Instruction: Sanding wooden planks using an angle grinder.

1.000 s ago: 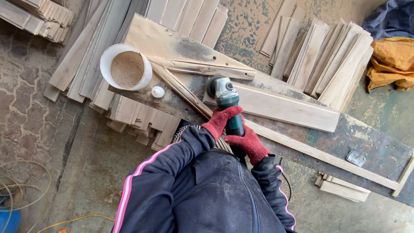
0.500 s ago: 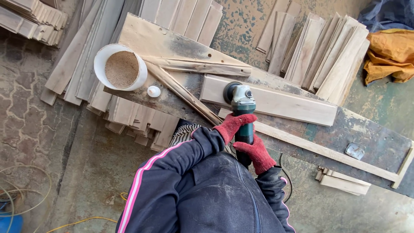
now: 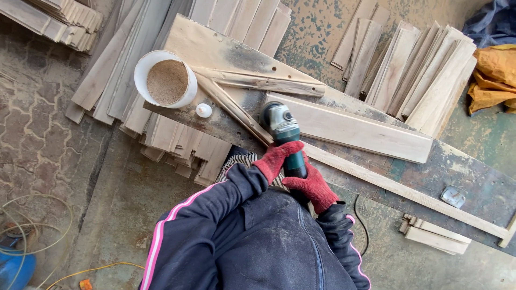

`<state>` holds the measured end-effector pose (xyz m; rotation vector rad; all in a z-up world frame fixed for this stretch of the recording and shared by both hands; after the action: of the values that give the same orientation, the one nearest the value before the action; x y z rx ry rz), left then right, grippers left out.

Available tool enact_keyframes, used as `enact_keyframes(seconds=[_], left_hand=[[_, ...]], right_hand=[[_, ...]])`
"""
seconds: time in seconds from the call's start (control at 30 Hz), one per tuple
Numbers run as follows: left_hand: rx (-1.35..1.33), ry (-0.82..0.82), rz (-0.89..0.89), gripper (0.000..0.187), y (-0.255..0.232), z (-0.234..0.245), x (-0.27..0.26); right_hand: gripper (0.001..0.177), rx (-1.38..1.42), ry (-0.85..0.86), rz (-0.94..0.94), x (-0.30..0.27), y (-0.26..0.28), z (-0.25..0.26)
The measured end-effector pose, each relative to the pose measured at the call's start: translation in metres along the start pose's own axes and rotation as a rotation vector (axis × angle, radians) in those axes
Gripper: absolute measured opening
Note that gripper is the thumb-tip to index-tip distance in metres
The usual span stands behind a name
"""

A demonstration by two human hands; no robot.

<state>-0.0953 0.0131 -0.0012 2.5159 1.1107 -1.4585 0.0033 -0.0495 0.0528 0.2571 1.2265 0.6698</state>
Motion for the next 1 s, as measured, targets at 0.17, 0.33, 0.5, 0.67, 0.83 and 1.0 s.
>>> enact_keyframes(seconds=[0.17, 0.33, 0.5, 0.67, 0.83, 1.0], left_hand=[[0.051, 0.152, 0.111, 0.054, 0.037, -0.019, 0.023], [0.084, 0.186, 0.137, 0.058, 0.055, -0.023, 0.036], [0.108, 0.131, 0.137, 0.058, 0.030, -0.012, 0.023], [0.058, 0.084, 0.110, 0.036, 0.019, 0.039, 0.044], [0.086, 0.104, 0.158, 0.037, 0.015, -0.007, 0.029], [0.202, 0.204, 0.169, 0.040, 0.071, -0.053, 0.056]], right_hand=[[0.056, 0.159, -0.161, -0.079, -0.014, -0.038, 0.021], [0.055, 0.224, -0.198, -0.065, -0.014, -0.046, 0.028], [0.058, 0.201, -0.139, -0.038, -0.007, -0.014, 0.019], [0.086, -0.013, 0.017, -0.009, 0.003, 0.015, 0.012], [0.085, 0.031, -0.040, -0.039, -0.007, 0.006, 0.032], [0.065, 0.273, -0.196, -0.079, 0.007, -0.062, 0.047]])
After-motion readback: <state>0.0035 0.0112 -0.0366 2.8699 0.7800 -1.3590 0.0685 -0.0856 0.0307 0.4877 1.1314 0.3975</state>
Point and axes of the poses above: each hand's wrist, its own x-axis towards the middle knuckle, its own z-axis out of the back of the hand, y = z × x, the point moved 3 cm from there along x, towards the middle knuckle, and after that the axes turned 8 degrees about -x, right-handed, at the moved point
